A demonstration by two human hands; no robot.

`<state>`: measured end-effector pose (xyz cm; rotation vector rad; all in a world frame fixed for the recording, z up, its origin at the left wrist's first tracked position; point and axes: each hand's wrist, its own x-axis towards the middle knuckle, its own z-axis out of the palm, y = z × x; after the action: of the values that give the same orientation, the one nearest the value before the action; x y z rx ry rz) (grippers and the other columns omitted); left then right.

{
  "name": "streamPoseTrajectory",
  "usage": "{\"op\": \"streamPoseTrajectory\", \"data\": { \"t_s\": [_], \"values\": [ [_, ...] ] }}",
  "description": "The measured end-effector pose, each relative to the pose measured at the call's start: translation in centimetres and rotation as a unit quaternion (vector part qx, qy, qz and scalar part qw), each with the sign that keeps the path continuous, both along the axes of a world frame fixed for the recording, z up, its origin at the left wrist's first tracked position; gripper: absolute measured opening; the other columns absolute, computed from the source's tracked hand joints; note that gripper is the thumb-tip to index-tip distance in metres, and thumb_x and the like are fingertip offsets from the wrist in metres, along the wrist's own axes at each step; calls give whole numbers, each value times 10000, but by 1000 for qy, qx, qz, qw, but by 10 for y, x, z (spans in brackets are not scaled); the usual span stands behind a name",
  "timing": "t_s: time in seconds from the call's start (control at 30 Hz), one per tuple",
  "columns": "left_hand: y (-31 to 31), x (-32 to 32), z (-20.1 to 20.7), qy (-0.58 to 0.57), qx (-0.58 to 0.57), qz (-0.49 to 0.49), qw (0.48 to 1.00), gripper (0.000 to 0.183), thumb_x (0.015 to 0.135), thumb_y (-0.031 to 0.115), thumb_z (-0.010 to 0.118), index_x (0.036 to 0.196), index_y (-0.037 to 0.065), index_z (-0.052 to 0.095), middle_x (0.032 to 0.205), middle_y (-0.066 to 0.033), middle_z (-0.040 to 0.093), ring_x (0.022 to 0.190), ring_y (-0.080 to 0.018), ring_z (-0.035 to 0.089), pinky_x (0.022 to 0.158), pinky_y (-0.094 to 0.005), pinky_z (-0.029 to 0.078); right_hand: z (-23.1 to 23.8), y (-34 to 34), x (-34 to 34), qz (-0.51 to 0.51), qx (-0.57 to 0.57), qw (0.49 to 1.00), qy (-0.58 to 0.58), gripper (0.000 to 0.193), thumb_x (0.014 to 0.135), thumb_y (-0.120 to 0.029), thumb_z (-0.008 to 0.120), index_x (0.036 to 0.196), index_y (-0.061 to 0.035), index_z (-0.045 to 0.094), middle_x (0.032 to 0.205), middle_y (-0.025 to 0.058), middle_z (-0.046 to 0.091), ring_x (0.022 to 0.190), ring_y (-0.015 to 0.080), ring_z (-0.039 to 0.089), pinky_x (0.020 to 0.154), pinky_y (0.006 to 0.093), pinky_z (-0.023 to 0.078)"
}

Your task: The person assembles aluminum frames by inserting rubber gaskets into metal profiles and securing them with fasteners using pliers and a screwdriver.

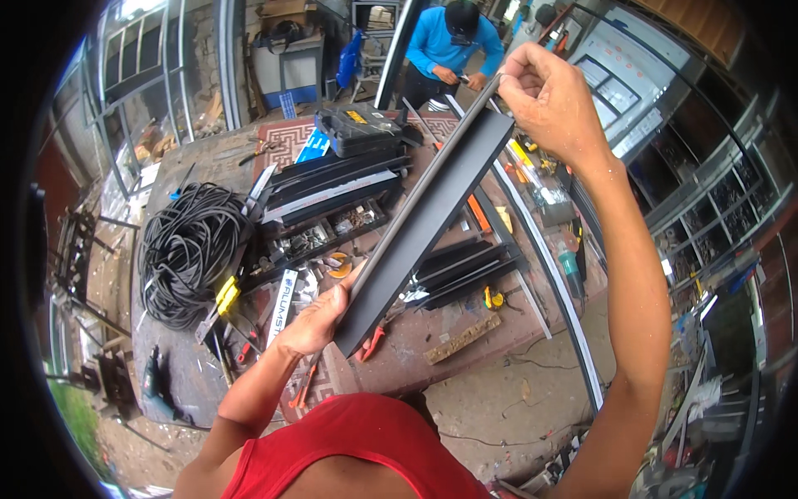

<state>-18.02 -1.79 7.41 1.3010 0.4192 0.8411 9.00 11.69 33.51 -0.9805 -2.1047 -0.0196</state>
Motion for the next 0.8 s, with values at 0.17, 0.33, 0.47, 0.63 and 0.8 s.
{"op": "streamPoseTrajectory", "data": {
  "t_s": [0.17,0.33,0.47,0.63,0.8],
  "values": [
    [-5,17,-9,2,-60,-32,998,893,991,699,372,1640,147,104,845,-87,636,679,-145,656,547,-264,517,-32,-5,38,-13,-49,993,103,59,877,-36,653,856,-8,605,823,-2,637,757,46,577,697,213,476],
    [-9,22,-12,51,-45,-88,994,817,1030,657,322,1644,167,98,765,-69,617,644,-126,623,622,-268,518,-21,7,116,-158,85,982,52,165,842,-156,693,843,-2,636,747,19,671,706,70,601,668,261,491],
    [-18,11,-21,72,-76,-125,987,819,1027,657,333,1645,173,100,774,-67,619,642,-130,626,634,-270,527,-2,10,184,-220,120,967,42,191,857,-194,705,862,-11,652,749,14,676,698,70,574,663,250,469],
    [4,25,-25,90,-150,-151,973,896,983,714,370,1604,93,195,839,-120,652,641,-186,669,589,-321,562,-33,-1,220,-267,-29,961,-62,262,889,-161,663,1097,-1,668,993,114,741,921,205,698,837,339,524],
    [30,44,-52,176,-137,-179,958,838,964,778,196,1369,109,496,984,-51,724,616,-138,639,514,-266,533,-134,-84,56,-43,4,988,-145,408,816,-246,792,1160,-73,655,1151,131,680,1124,342,626,1016,440,465]
  ]
}}
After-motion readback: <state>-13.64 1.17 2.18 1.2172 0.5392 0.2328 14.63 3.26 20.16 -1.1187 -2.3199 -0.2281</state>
